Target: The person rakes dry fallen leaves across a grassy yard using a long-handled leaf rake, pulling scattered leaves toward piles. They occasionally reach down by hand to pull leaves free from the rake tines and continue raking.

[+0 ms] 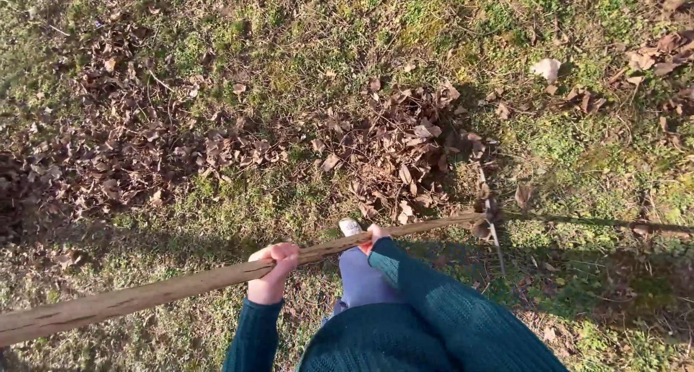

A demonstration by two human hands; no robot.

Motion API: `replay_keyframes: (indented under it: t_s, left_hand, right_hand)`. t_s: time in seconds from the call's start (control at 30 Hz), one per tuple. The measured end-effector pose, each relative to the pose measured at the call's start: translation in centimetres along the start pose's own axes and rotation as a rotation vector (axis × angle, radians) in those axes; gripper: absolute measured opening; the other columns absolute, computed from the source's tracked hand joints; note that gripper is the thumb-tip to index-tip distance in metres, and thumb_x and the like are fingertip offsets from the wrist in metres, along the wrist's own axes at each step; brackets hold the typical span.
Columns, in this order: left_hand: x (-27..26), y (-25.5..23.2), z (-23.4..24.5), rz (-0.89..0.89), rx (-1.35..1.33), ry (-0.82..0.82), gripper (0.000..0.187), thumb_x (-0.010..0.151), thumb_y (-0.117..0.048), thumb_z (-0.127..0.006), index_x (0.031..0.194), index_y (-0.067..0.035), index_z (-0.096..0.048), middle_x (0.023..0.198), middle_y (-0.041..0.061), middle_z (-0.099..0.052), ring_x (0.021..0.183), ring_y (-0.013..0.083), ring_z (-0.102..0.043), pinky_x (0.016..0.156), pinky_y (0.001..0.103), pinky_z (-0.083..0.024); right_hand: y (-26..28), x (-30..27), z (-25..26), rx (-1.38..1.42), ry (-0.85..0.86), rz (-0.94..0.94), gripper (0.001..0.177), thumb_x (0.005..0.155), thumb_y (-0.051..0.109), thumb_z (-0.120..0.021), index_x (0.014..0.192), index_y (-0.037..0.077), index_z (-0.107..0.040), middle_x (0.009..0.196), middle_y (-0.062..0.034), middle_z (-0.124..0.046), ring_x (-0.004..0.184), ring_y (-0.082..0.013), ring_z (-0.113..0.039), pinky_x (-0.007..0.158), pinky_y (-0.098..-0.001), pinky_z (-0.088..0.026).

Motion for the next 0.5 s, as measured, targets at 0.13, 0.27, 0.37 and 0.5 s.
replay_keyframes:
  t_s: [0.13,0.27,0.37,0.5]
  left_hand:
    - [1.6,-2.6,3.7,-0.018,0.045,0.053,0.035,0.08,0.014,-0.057,0.064,-0.016,-0.049,0.063,0.0,-0.058,0.059,0.0106,-0.052,0.068,0.031,-0.051]
    - [3.0,-6.1,5.7,-0.039,0.067,-0.037,0.036,0.081,0.012,-0.061,0.06,-0.015,-0.048,0.057,0.0,-0.056,0.054,0.0103,-0.047,0.059,0.03,-0.047]
    - [4.2,-9.8,6.3,-0.086,0.179,-0.007,0.04,0.081,0.013,-0.055,0.06,-0.016,-0.039,0.054,-0.002,-0.046,0.051,0.009,-0.041,0.058,0.028,-0.044]
    - [5.4,-16.2,6.4,-0.328,0.215,0.088,0.033,0.083,0.011,-0.061,0.064,-0.014,-0.05,0.06,0.0,-0.056,0.054,0.009,-0.05,0.062,0.025,-0.049]
  right_hand:
    - [-3.5,-10.1,-7.3,-0.151,0.046,-0.132,0.018,0.1,0.01,-0.049,0.117,0.004,-0.048,0.093,-0.0099,-0.055,0.068,-0.0186,-0.06,0.061,-0.0348,-0.062]
    - [-6.7,-10.0,-13.0,-0.162,0.09,-0.147,0.015,0.101,0.002,-0.049,0.095,0.01,-0.038,0.084,-0.0058,-0.049,0.062,-0.0148,-0.056,0.052,-0.0279,-0.052]
    - [-9.3,-12.6,-17.8,-0.243,0.12,-0.14,0.006,0.099,0.006,-0.048,0.103,0.003,-0.049,0.087,-0.0068,-0.047,0.066,-0.0151,-0.052,0.059,-0.0296,-0.055]
    - [-13.5,-15.6,-24.6,-0.241,0.274,-0.217,0.015,0.099,0.01,-0.054,0.086,0.01,-0.046,0.074,-0.0014,-0.051,0.053,-0.0109,-0.047,0.048,-0.0251,-0.046]
Point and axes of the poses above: each hand's wrist, its own x-axis towards the middle knuckle, its own z-axis out of the back of the hand, y = z × x, the point moved 7 cm from there along x, towards the middle knuckle
